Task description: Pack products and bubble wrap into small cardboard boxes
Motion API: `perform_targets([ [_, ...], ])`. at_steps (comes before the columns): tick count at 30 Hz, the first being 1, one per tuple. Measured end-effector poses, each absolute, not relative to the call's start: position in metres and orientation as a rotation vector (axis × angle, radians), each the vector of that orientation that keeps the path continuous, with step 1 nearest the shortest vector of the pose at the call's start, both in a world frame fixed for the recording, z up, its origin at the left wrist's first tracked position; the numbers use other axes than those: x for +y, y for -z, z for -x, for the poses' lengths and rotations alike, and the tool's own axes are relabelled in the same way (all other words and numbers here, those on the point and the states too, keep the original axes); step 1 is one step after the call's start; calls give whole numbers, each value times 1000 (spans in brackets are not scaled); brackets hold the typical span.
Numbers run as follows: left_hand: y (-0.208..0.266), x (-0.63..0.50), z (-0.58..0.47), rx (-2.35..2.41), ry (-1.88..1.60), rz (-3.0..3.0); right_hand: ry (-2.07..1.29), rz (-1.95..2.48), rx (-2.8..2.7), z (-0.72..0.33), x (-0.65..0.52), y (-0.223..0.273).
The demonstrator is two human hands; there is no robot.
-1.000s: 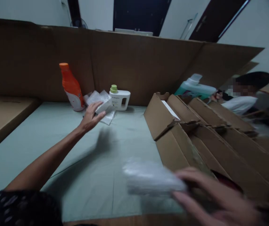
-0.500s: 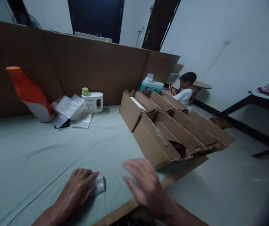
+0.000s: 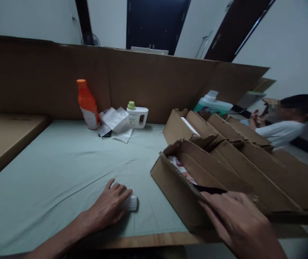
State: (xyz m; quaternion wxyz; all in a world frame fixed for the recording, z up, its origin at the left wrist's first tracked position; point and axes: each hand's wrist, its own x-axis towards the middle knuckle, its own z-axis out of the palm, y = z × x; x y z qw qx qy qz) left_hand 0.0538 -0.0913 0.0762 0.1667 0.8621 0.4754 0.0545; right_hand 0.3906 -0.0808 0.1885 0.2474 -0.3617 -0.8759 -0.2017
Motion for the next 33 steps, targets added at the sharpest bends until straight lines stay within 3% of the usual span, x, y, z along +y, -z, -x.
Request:
perform_targets([
  [7,-62,-109,-48,1449,-237,-2421,488,642,-2455,-308,-24,-174],
  [11,-52,-116,-38,1540,-471,-2432,423,603,-2384,-286,-3,-166],
  [15,-48,-119,-16,1707,-975,-2269,256,803,-2088,-311,-4,-143],
  [19,-52,-98,10,1934,-1278,-1732,-179,1158,-1867,-327,0,-100],
  [25,-46,-47,16,1675,-1206,-1482,-888,1355,-1844,-291,19,-57],
  [33,-44,-29,-8,1673,-1316,-1369,-997,1361,-1793,-272,55,-51],
])
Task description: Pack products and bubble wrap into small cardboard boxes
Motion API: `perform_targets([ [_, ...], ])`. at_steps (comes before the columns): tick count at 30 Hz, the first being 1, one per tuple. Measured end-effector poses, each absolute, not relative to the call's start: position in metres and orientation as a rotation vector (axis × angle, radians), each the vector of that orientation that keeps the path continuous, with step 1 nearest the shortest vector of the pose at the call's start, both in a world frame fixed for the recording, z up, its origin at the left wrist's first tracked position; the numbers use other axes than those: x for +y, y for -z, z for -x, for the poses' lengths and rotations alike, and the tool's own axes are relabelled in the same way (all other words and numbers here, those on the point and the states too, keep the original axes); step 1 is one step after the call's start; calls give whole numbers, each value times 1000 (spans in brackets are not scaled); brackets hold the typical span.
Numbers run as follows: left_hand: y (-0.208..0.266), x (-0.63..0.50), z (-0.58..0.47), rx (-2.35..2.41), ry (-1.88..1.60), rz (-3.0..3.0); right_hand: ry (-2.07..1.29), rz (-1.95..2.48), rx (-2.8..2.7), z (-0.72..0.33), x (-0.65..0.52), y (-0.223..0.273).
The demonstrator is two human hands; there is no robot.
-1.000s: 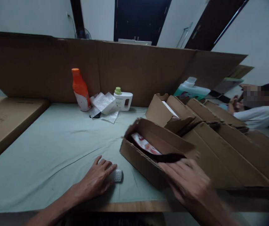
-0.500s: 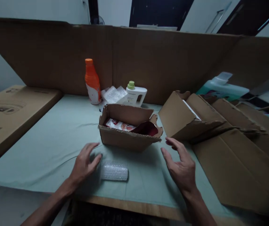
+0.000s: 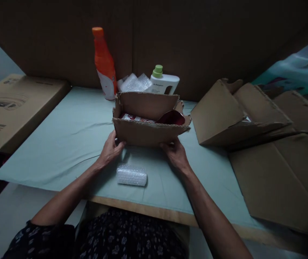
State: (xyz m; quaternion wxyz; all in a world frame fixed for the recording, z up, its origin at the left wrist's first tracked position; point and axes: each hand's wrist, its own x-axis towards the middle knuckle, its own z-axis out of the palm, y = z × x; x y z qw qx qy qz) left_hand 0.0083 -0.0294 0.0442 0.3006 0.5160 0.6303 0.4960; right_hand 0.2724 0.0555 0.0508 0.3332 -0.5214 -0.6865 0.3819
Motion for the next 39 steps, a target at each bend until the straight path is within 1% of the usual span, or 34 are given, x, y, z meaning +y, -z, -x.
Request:
perform_targets([
  [2,-48,-36,-5,1693,-1301,-1366,-991,1313,-1821,-278,54,-53],
  [5,-55,-66,3,1846,-1246,-1340,-929,1292,-1873,-295,28,-55],
  [7,-59,-96,3,1946,-1123,-1354,-919,1303,-1906,-302,-1,-53],
  [10,-56,-130,-12,1927,-911,-1409,-909,1253,-2051,-294,-44,-45],
  [12,-51,-138,-28,1885,-875,-1436,-824,1185,-2166,-278,-61,-39],
  [15,-49,-131,-49,1821,-967,-1480,-658,1073,-2183,-256,-66,-41],
  [17,-57,-123,-56,1764,-1073,-1547,-539,998,-2127,-253,-61,-50],
  [20,-72,-117,-54,1666,-1223,-1693,-354,863,-2099,-266,-59,-64],
  [22,-73,-119,-49,1587,-1238,-1742,-306,815,-2135,-281,-63,-66],
  [25,-59,-130,-41,1510,-1183,-1705,-408,891,-2154,-304,-74,-55],
  [28,-42,-139,-40,1588,-1202,-1615,-525,1022,-2073,-317,-82,-41],
  [31,-35,-140,-47,1717,-1226,-1579,-485,1044,-2088,-313,-80,-34],
  [35,-32,-131,-60,1691,-1128,-1655,-437,986,-2274,-291,-65,-32],
  [37,-32,-127,-65,1685,-1107,-1638,-499,997,-2251,-283,-59,-35],
  [39,-32,-127,-68,1692,-1139,-1565,-661,1055,-2124,-279,-57,-41],
])
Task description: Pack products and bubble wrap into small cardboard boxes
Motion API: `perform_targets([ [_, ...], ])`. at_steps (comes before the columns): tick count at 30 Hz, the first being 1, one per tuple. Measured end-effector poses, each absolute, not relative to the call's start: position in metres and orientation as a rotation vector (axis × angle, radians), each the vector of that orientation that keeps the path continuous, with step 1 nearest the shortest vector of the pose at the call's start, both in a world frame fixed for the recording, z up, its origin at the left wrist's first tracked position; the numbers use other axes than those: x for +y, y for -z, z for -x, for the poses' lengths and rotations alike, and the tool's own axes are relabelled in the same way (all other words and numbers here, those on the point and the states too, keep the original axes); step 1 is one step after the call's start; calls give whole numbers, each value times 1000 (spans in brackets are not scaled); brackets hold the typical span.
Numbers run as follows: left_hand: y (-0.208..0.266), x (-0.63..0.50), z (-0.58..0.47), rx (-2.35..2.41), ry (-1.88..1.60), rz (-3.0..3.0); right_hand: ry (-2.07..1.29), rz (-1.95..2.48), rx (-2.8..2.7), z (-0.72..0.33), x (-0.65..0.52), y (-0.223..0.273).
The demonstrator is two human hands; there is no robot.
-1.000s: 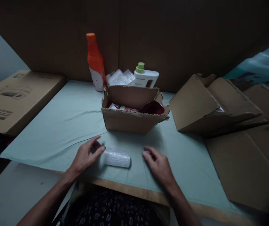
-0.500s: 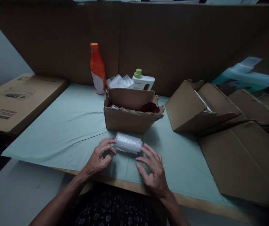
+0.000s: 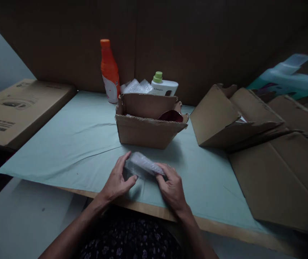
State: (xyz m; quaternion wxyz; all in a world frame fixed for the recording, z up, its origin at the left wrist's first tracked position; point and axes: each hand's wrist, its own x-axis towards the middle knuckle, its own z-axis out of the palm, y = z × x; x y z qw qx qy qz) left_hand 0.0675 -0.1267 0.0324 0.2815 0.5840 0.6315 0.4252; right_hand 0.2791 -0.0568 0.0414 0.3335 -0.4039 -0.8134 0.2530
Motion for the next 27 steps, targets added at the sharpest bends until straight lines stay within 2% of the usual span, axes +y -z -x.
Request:
perform_targets([
  [5,-42,-131,-72,1512,-1178,-1301,-1310,1127,-1728,-282,-59,-52],
  [7,-44,-133,-73,1499,-1141,-1229,-1367,1148,-1632,-287,-56,-47],
  [12,-40,-140,-71,1707,-1042,-1254,-929,1238,-1730,-304,-55,-42],
  [16,-37,-146,-67,1770,-1001,-1320,-681,844,-2205,-300,-73,-61],
  [19,-39,-142,-61,1840,-1009,-1436,-539,665,-2346,-291,-78,-72],
  [23,-40,-114,-39,1964,-1216,-1516,-472,985,-2203,-294,-41,-68],
  [27,-40,-65,-18,2012,-1284,-1431,-610,1373,-2128,-294,23,-58],
])
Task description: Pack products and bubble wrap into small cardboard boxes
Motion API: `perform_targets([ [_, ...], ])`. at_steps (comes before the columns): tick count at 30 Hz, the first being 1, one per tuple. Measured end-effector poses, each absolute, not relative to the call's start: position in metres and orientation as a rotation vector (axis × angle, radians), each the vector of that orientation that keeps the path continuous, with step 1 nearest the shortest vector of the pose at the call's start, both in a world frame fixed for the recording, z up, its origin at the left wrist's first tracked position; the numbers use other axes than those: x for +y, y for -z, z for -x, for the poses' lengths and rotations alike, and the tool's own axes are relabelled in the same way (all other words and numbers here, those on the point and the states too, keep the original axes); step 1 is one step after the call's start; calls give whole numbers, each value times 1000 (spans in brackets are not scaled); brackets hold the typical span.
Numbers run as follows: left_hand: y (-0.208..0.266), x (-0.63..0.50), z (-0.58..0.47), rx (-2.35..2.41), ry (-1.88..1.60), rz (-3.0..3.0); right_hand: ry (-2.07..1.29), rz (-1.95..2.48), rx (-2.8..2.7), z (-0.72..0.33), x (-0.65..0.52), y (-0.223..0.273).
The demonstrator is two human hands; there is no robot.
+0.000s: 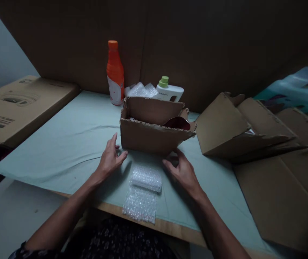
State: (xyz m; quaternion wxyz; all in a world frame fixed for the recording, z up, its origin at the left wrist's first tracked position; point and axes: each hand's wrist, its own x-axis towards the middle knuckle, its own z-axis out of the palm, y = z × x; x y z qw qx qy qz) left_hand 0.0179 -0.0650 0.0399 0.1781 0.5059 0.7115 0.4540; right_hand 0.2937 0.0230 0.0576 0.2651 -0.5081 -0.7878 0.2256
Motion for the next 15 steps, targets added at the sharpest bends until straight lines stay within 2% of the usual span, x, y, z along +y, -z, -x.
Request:
perform_targets([
  [7,-55,10,-3,2022,-1118,-1527,-648,1644,-2125,-261,95,-62],
  [12,-56,41,1,2094,-1100,-1468,-629,1603,-2075,-248,115,-62],
  [15,-45,11,-7,2176,-1137,-1571,-641,1475,-2079,-268,91,-55],
])
